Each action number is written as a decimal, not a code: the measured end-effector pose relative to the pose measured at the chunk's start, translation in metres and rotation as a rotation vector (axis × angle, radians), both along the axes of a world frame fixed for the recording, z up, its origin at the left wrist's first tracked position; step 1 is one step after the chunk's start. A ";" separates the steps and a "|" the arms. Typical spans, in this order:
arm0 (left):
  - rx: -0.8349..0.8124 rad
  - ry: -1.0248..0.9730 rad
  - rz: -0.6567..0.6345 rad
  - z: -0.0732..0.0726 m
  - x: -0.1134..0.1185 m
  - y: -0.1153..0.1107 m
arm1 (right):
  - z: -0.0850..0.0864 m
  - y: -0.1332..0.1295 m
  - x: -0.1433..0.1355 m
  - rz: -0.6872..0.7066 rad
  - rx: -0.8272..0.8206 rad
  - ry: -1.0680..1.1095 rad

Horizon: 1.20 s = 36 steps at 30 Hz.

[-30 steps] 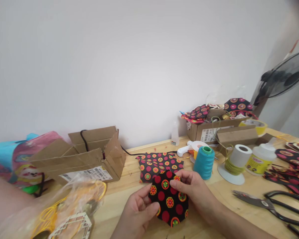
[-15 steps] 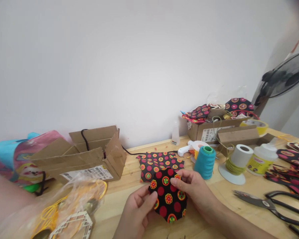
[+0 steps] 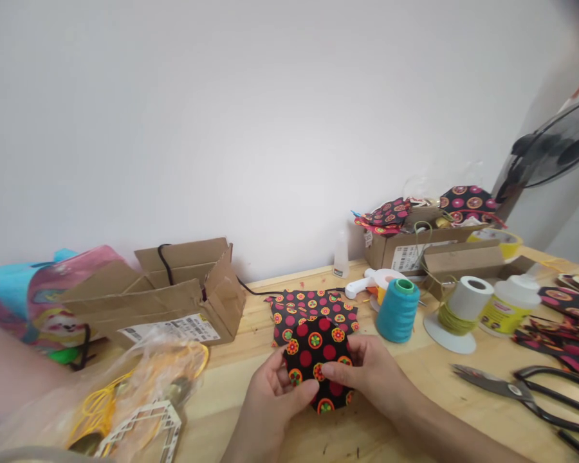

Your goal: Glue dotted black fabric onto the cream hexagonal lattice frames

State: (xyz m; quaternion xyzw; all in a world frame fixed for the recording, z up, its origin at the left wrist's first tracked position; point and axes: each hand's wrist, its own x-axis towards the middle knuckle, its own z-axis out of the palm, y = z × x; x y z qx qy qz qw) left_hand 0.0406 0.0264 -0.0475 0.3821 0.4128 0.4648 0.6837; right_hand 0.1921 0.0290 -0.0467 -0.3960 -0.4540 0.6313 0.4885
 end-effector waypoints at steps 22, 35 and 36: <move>-0.017 -0.056 -0.067 0.004 0.001 -0.003 | 0.005 -0.003 -0.002 -0.151 0.168 -0.343; -0.054 0.052 0.080 0.005 0.001 -0.001 | 0.004 -0.001 0.002 0.029 0.139 -0.088; -0.054 0.038 0.080 0.007 0.000 -0.001 | 0.005 0.000 0.004 0.081 0.128 -0.038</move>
